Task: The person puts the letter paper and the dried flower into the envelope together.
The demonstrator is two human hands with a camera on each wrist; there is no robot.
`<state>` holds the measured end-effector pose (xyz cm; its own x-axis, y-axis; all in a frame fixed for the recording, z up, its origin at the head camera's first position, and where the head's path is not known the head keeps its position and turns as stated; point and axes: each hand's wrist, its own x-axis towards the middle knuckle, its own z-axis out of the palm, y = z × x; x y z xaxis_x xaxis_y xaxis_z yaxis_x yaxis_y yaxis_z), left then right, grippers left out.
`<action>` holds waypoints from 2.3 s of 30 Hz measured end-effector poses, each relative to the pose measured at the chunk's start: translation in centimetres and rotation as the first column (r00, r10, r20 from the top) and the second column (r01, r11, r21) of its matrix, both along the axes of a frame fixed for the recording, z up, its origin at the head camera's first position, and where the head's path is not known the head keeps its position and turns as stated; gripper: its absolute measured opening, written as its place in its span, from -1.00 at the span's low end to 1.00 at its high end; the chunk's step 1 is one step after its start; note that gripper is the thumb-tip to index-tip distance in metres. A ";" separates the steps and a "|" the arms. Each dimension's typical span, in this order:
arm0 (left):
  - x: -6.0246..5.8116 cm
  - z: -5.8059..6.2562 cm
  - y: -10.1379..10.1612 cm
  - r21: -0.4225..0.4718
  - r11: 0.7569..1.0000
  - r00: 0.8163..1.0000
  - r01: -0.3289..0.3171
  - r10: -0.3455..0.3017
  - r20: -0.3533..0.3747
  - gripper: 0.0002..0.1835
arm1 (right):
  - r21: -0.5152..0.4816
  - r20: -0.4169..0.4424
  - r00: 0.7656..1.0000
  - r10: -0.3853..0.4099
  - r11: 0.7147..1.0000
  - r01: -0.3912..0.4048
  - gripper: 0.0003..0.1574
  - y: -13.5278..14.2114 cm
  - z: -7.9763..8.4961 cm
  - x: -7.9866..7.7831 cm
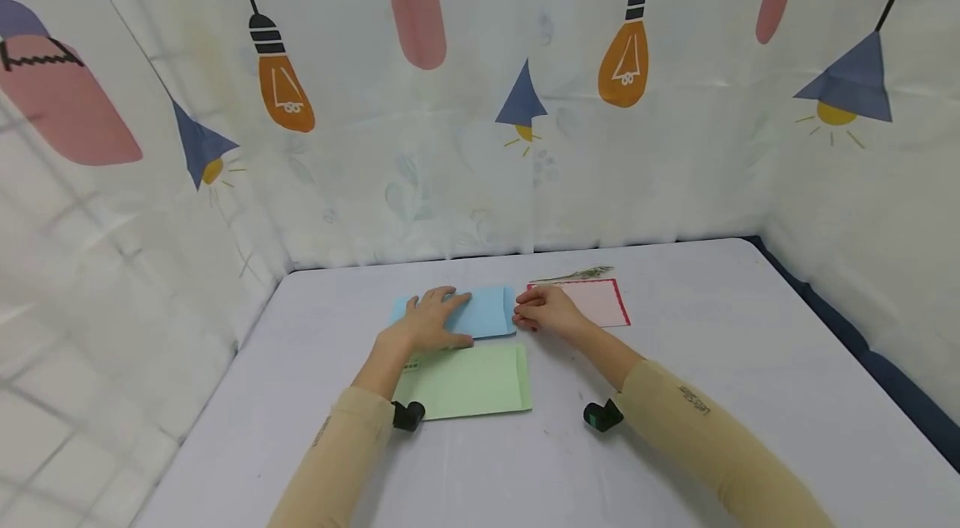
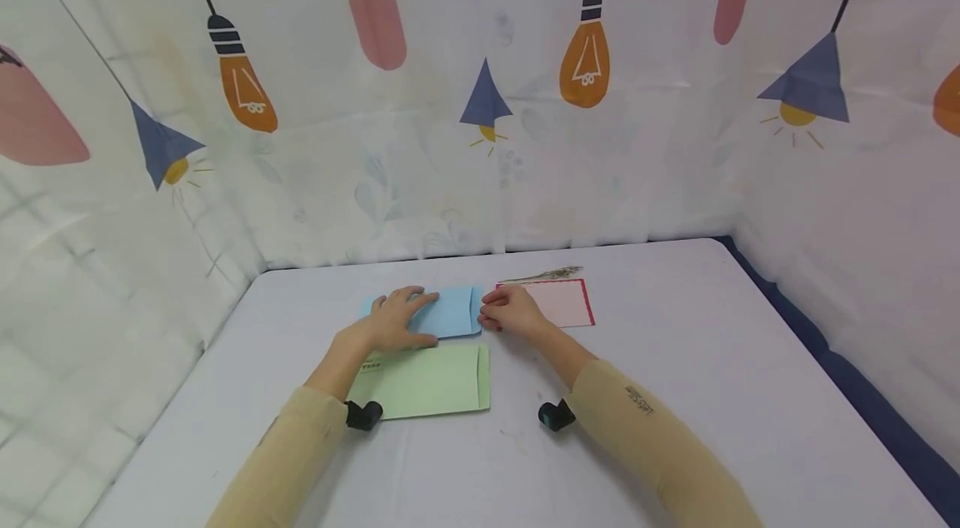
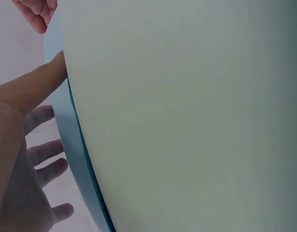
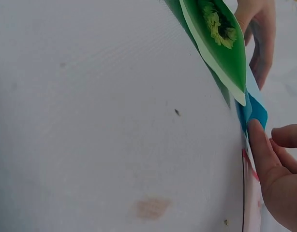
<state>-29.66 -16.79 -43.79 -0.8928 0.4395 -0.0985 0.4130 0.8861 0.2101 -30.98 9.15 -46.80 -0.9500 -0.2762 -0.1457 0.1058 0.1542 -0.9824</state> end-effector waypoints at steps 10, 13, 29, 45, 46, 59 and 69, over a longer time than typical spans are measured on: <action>-0.5 0.1 -0.2 0.004 1.000 0.999 -0.007 0.007 0.045 -0.02 | 0.103 0.019 1.000 -0.011 0.995 0.009 -0.72 -1.7 0.3 -0.6; -0.7 0.2 -0.1 0.002 1.000 0.999 -0.013 0.013 0.049 0.00 | 0.156 0.008 1.000 -0.005 0.988 0.004 -0.73 -2.1 0.3 -0.8; -1.1 -0.2 0.2 -0.028 0.999 0.997 -0.029 0.031 0.078 0.04 | 0.239 -0.005 0.997 0.081 0.968 -0.078 -0.72 -2.2 -0.2 -1.8; -2.0 -0.3 -0.7 -0.020 0.999 0.993 -0.033 0.035 0.113 0.13 | 0.335 -0.054 0.989 0.135 0.936 -0.110 -0.62 -1.7 -0.3 -1.7; -2.0 -0.3 -0.7 -0.019 0.999 0.993 -0.030 0.032 0.113 0.13 | 0.338 -0.057 0.989 0.137 0.935 -0.110 -0.61 -1.7 -0.3 -1.7; -2.1 -0.1 -0.5 -0.013 1.000 0.997 -0.002 0.003 0.075 0.12 | 0.362 -0.065 0.983 0.173 0.922 -0.138 -0.47 -1.3 -0.1 -1.7; -2.0 0.1 -0.3 -0.004 1.000 0.995 -0.014 0.015 0.099 0.12 | 0.369 -0.059 0.985 0.164 0.920 -0.131 -0.43 -1.0 -0.4 -1.8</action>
